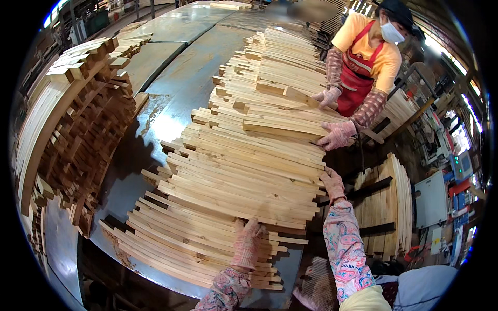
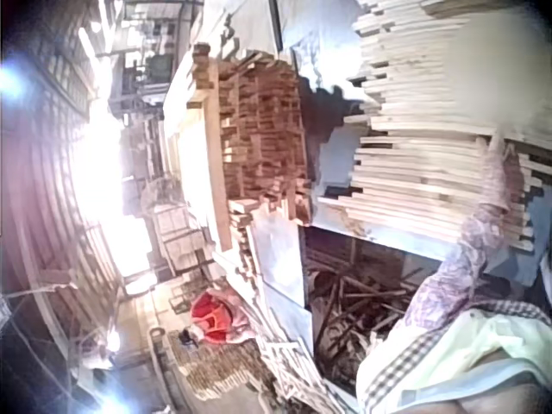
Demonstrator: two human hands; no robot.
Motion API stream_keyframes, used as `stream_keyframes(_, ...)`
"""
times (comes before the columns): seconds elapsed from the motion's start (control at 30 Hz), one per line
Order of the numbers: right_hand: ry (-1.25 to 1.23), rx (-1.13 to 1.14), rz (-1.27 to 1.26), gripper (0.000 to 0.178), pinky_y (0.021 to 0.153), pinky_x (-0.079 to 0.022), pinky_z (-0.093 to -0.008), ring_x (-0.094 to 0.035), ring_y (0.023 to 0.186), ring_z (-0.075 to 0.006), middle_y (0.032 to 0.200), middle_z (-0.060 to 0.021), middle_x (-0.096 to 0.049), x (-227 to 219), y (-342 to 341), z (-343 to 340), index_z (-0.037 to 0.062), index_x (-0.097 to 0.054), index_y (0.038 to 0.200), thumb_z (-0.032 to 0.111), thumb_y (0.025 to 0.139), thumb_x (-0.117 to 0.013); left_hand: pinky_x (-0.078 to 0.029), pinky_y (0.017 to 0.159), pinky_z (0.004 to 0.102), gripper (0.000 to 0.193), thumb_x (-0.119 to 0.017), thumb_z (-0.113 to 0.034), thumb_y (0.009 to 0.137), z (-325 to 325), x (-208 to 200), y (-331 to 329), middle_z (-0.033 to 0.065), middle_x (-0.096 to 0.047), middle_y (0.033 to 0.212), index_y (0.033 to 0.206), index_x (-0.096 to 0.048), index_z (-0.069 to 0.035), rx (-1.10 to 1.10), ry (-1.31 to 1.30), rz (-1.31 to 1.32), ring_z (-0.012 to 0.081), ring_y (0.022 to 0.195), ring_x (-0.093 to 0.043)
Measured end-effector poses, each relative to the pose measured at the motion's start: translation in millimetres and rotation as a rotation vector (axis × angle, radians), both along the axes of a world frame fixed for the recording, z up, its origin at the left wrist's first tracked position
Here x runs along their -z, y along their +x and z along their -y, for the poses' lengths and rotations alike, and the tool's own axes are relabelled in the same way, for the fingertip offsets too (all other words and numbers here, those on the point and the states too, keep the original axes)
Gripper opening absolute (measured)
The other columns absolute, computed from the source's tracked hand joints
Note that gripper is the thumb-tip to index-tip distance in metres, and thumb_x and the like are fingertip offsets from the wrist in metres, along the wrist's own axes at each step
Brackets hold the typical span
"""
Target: The person handles and arranges numerous wooden slats on tables and a conveyor belt, moving them from stacks to organized rows to be processed by machinery.
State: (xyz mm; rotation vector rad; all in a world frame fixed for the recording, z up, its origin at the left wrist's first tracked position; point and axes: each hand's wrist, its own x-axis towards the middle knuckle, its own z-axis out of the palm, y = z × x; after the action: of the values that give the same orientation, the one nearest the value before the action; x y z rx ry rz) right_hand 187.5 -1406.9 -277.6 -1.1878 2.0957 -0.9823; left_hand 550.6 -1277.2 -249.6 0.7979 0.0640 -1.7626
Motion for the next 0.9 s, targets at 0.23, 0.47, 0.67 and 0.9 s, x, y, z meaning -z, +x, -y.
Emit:
stream_keyframes(0.23, 0.061, 0.025, -0.057, 0.057, 0.100, -0.050, -0.0320, -0.064, 0.115, -0.0226, 0.129, -0.0151, -0.067, -54.9, 26.2, -42.5, -0.0015, -0.060, 0.134, 0.030, 0.089, -0.075, -0.059, 0.091, 0.0482, 0.035, -0.070, -0.031, 0.098, -12.8, -21.3, 23.1, 0.0131, -0.060, 0.108, 0.118, -0.055, -0.007, 0.051, 0.170, -0.078, 0.0359, 0.108, -0.065)
stream_keyframes(0.47, -0.070, -0.065, -0.146, 0.058, 0.102, -0.049, -0.0359, -0.065, 0.116, -0.0287, 0.127, -0.0177, -0.068, -51.3, 50.8, -72.1, 0.0009, -0.062, 0.132, 0.040, 0.091, -0.072, -0.057, 0.088, 0.0479, 0.029, -0.066, -0.033, 0.100, -24.2, -47.0, 35.5, 0.0143, -0.064, 0.110, 0.116, -0.061, -0.009, 0.086, 0.066, -0.011, 0.0339, 0.109, -0.064)
stream_keyframes(0.67, 0.357, -0.363, -0.649, 0.062, 0.109, -0.045, -0.0417, -0.056, 0.129, -0.0338, 0.137, -0.0168, -0.061, -81.8, 49.5, -33.3, 0.0098, -0.062, 0.136, 0.052, 0.091, -0.064, -0.056, 0.083, 0.0426, 0.013, -0.063, -0.012, 0.099, -26.4, -24.6, 50.6, 0.0102, -0.064, 0.102, 0.110, -0.067, -0.007, 0.447, -0.490, 1.091, 0.0276, 0.100, -0.065)
stream_keyframes(0.9, 0.470, -0.938, -0.544, 0.078, 0.114, -0.040, -0.0404, -0.050, 0.138, -0.0344, 0.149, -0.0217, -0.052, -94.4, 144.2, 37.4, 0.0072, -0.045, 0.152, 0.060, 0.095, -0.052, -0.057, 0.084, 0.0328, 0.023, -0.062, -0.015, 0.101, -26.9, 9.3, 38.9, 0.0072, -0.059, 0.104, 0.121, -0.059, -0.005, 0.280, -0.004, 0.561, 0.0224, 0.093, -0.066)
